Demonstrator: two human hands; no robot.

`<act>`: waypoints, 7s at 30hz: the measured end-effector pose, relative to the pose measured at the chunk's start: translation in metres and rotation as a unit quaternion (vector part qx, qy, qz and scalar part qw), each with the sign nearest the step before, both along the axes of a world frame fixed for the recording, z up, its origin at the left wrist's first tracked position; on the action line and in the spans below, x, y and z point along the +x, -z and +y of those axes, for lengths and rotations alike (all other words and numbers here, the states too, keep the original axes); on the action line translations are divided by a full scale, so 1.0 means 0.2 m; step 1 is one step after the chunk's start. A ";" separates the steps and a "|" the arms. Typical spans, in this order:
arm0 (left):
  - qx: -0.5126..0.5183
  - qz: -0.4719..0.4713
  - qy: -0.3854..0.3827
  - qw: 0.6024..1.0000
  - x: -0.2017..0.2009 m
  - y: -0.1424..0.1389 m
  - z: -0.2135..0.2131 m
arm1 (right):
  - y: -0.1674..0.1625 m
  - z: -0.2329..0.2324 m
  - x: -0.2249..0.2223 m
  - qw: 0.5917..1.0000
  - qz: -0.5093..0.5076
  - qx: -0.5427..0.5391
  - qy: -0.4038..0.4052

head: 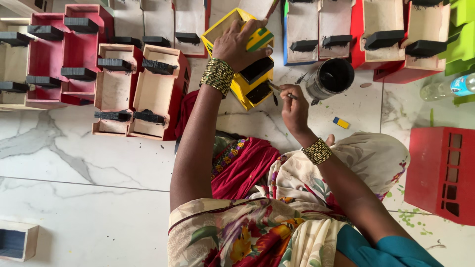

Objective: The person sits on the floor and paints black paint onto the window and trim sections of a yellow wooden toy bus using a small brush, repeatedly dipping the brush into an open paint can and rotating the bus to reach different sides.

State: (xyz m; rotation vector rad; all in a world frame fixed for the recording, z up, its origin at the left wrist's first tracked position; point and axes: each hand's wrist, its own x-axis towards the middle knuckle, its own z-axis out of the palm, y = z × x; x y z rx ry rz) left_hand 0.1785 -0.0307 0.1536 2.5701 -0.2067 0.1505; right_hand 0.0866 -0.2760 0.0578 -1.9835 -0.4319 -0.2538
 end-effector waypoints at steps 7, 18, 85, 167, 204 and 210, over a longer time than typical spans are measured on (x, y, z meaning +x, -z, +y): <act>-0.004 -0.012 0.008 1.000 0.01 0.01 -0.02 | -0.01 0.10 -0.17 0.997 0.033 -0.023 -0.070; -0.001 -0.033 -0.002 0.999 0.04 0.05 -0.01 | -0.17 0.07 -0.17 0.987 0.027 -0.065 -0.146; 0.006 -0.017 -0.006 1.000 0.06 0.04 -0.04 | -0.12 -0.04 -0.19 0.999 0.022 -0.008 -0.046; -0.075 0.068 -0.110 0.989 0.18 0.09 0.40 | 0.15 -0.01 -0.02 0.890 0.136 0.423 0.099; -0.057 0.025 -0.086 0.994 0.12 0.03 0.30 | -0.09 -0.83 0.39 0.984 0.034 0.010 0.172; -0.056 0.058 -0.090 0.993 0.12 -0.02 0.27 | 0.06 -0.77 0.41 0.987 -0.031 -0.042 0.151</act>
